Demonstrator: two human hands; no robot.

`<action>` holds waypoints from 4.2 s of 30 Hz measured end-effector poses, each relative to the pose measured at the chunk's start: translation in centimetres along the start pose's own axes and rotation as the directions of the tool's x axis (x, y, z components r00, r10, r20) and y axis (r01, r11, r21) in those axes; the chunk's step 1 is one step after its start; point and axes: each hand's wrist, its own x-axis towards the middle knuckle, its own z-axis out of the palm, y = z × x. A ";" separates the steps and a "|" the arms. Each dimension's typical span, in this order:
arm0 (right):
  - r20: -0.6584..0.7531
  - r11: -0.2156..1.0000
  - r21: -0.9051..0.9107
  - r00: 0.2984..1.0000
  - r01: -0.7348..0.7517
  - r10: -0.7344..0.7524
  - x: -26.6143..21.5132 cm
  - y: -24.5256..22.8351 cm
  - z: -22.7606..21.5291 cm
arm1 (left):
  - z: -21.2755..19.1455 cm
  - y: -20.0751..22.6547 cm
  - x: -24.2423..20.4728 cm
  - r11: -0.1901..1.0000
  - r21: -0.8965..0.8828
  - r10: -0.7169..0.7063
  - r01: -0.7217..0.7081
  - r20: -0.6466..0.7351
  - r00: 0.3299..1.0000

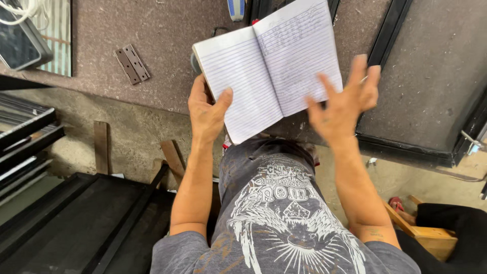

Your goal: The person measures several black window frame profiles using a tape measure and a set square, referencing a notebook with handwritten dimensions. They handle the profiles, align them, and record or verify measurements before placing them back on the workbench.

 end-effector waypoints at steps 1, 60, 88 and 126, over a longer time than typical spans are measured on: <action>0.015 0.998 0.027 0.998 -0.062 0.062 -0.1 1.7 -0.2 | -0.2 0.0 0.4 1.000 -0.012 -0.013 0.013 -0.001 1.000; 0.402 0.499 0.763 0.906 -0.410 0.129 -3.0 0.9 0.7 | -5.2 -4.6 7.2 0.027 0.992 0.396 -0.127 0.106 0.912; 0.919 0.310 0.382 0.392 -0.870 -0.034 -3.4 4.6 -5.7 | -1.9 -3.0 8.6 0.044 0.988 0.311 -0.147 0.126 0.942; 0.920 0.325 0.339 0.384 -0.883 0.082 -3.5 4.3 -3.5 | -1.9 -2.5 10.9 -0.059 0.983 0.287 -0.173 0.182 0.940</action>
